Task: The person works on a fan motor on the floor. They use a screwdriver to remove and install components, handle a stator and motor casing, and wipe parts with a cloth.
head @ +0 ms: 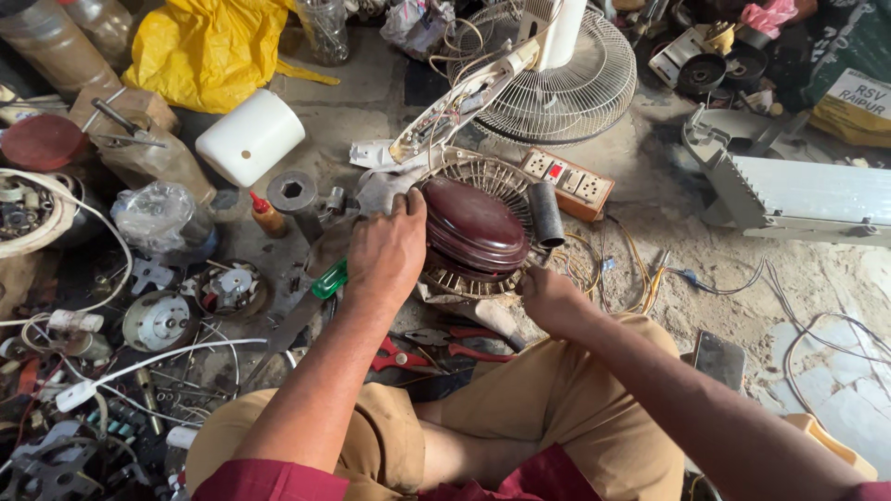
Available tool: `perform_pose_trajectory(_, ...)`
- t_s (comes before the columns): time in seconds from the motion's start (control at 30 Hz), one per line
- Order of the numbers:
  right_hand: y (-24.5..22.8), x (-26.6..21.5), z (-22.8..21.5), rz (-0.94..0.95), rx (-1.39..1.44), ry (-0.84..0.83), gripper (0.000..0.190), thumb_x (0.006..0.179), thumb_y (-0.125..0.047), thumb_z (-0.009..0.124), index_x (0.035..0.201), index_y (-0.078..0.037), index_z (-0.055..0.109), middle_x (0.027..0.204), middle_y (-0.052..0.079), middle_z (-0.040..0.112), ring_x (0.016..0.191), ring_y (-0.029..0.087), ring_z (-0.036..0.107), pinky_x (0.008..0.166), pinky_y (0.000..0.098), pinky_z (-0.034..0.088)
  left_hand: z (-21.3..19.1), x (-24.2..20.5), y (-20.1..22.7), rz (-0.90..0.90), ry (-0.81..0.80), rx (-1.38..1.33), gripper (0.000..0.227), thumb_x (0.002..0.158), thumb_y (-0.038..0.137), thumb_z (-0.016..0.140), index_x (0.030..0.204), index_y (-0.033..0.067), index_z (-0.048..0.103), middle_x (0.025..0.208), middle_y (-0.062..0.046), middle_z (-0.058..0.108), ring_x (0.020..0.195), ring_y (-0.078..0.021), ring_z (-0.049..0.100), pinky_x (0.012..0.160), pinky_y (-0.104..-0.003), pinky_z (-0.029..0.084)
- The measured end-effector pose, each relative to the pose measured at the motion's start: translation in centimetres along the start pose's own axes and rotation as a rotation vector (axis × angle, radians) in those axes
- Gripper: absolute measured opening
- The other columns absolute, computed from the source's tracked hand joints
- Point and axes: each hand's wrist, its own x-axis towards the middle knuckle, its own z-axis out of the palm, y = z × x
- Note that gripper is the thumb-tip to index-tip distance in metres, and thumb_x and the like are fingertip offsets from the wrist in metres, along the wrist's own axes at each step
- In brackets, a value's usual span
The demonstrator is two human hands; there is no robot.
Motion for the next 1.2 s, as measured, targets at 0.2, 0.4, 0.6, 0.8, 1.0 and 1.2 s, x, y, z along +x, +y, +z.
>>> perform_pose_trajectory(0.2, 0.4, 0.2, 0.7, 0.123, 0.059, -0.009, 0.039, 0.102, -0.034, 0.040, 0.111, -0.004, 0.064, 0.077, 0.025, 0.072, 0.049, 0.036, 0.069, 0.053, 0.0480, 0.060, 0.6, 0.5, -2.0, -0.135, -0.092, -0.325, 0.056, 0.084, 0.003, 0.058, 0.140, 0.0005, 0.054, 0.094, -0.023, 0.074, 0.081, -0.0412, 0.073, 0.071, -0.050, 0.058)
perform_pose_trajectory(0.4, 2.2, 1.4, 1.7, 0.190, 0.063, -0.034, 0.037, 0.101, -0.035, 0.041, 0.110, -0.006, 0.063, 0.080, 0.026, 0.073, 0.055, 0.042, 0.071, 0.057, 0.0498, 0.060, -0.3, 0.1, -3.3, -0.202, -0.125, -0.329, 0.030, 0.086, 0.009, 0.059, 0.110, 0.0159, 0.074, 0.089, -0.021, 0.075, 0.085, -0.0402, 0.074, 0.075, -0.051, 0.059)
perform_pose_trajectory(0.6, 4.8, 2.5, 2.8, -0.196, -0.110, 0.112, 0.028, 0.098, -0.025, 0.049, 0.105, 0.000, 0.059, 0.078, 0.029, 0.070, 0.076, 0.047, 0.071, 0.065, 0.0542, 0.057, -0.1, 1.7, -3.9, 0.059, -0.227, -0.172, 0.018, 0.090, 0.008, 0.055, 0.094, 0.0054, 0.073, 0.088, -0.017, 0.075, 0.082, -0.0374, 0.075, 0.070, -0.051, 0.060)
perform_pose_trajectory(0.8, 3.8, 3.3, -0.3, -0.203, -0.347, -0.021, 0.022, 0.093, -0.017, 0.054, 0.100, 0.003, 0.061, 0.076, 0.025, 0.071, 0.074, 0.042, 0.073, 0.065, 0.0522, 0.058, -0.6, 6.4, -5.0, 0.424, -0.276, -0.042, 0.019, 0.090, 0.011, 0.053, 0.093, 0.0041, 0.071, 0.088, -0.017, 0.076, 0.082, -0.0352, 0.075, 0.073, -0.048, 0.061)
perform_pose_trajectory(1.0, 5.2, 6.1, -2.7, -0.343, -0.605, -0.306, 0.023, 0.086, -0.016, 0.057, 0.086, 0.001, 0.073, 0.078, 0.020, 0.072, 0.074, 0.035, 0.075, 0.068, 0.0460, 0.059, -1.6, 9.3, -4.7, 0.582, -0.379, -0.008, 0.016, 0.088, 0.011, 0.056, 0.089, 0.0039, 0.070, 0.083, -0.018, 0.075, 0.079, -0.0368, 0.074, 0.070, -0.051, 0.059)
perform_pose_trajectory(1.2, 6.9, 8.2, -3.3, -0.184, -0.551, -0.246, 0.017, 0.088, -0.013, 0.056, 0.090, 0.001, 0.065, 0.076, 0.024, 0.071, 0.073, 0.038, 0.073, 0.067, 0.0489, 0.058, -2.3, 9.1, -3.1, 0.478, -0.399, -0.001, 0.016, 0.086, 0.010, 0.057, 0.085, 0.0045, 0.073, 0.085, -0.018, 0.074, 0.081, -0.0372, 0.074, 0.071, -0.050, 0.060)
